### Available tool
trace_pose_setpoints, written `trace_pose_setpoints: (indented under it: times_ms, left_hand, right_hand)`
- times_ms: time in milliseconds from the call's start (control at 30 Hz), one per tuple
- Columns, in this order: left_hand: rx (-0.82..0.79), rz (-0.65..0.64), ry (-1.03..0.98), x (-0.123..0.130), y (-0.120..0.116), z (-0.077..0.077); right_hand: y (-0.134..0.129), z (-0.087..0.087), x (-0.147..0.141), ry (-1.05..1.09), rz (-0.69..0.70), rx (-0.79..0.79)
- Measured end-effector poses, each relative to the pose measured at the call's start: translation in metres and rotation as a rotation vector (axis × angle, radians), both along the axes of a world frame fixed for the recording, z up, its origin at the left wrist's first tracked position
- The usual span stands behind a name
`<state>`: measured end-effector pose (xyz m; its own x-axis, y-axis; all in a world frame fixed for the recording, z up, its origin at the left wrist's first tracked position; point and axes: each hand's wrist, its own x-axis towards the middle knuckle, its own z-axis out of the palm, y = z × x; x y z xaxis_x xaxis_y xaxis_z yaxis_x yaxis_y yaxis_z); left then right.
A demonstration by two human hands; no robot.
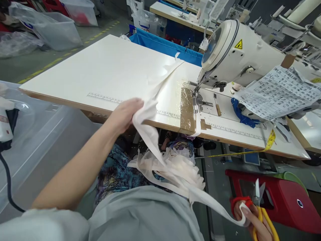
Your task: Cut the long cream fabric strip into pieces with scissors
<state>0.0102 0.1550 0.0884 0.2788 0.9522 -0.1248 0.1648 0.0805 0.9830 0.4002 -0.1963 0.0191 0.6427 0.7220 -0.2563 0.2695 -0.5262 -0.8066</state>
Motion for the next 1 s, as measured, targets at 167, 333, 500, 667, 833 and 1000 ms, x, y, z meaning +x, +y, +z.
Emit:
trace_pose_setpoints:
  times_ms: [167, 333, 500, 667, 833, 1000]
  left_hand:
    - [-0.303, -0.158, -0.123, -0.02, -0.076, -0.055]
    - [-0.44, -0.293, -0.165, -0.019, -0.114, -0.086]
    - [-0.474, -0.244, -0.241, -0.016, -0.127, -0.087]
    - [-0.505, -0.183, -0.249, -0.019, -0.131, -0.089]
    - [-0.54, -0.161, -0.257, -0.022, -0.131, -0.09]
    - [-0.54, -0.16, -0.249, -0.021, -0.129, -0.092]
  right_hand:
    - [-0.001, -0.022, 0.01, -0.07, 0.11, -0.219]
    - [0.07, -0.017, -0.07, 0.119, 0.499, -0.194]
    - [0.145, -0.005, -0.139, 0.356, 1.049, -0.189]
    - [0.193, -0.007, -0.154, 0.19, 1.319, -0.268]
    - [0.21, -0.007, -0.161, 0.063, 1.44, -0.262]
    - [0.211, -0.003, -0.167, -0.225, 1.431, -0.189]
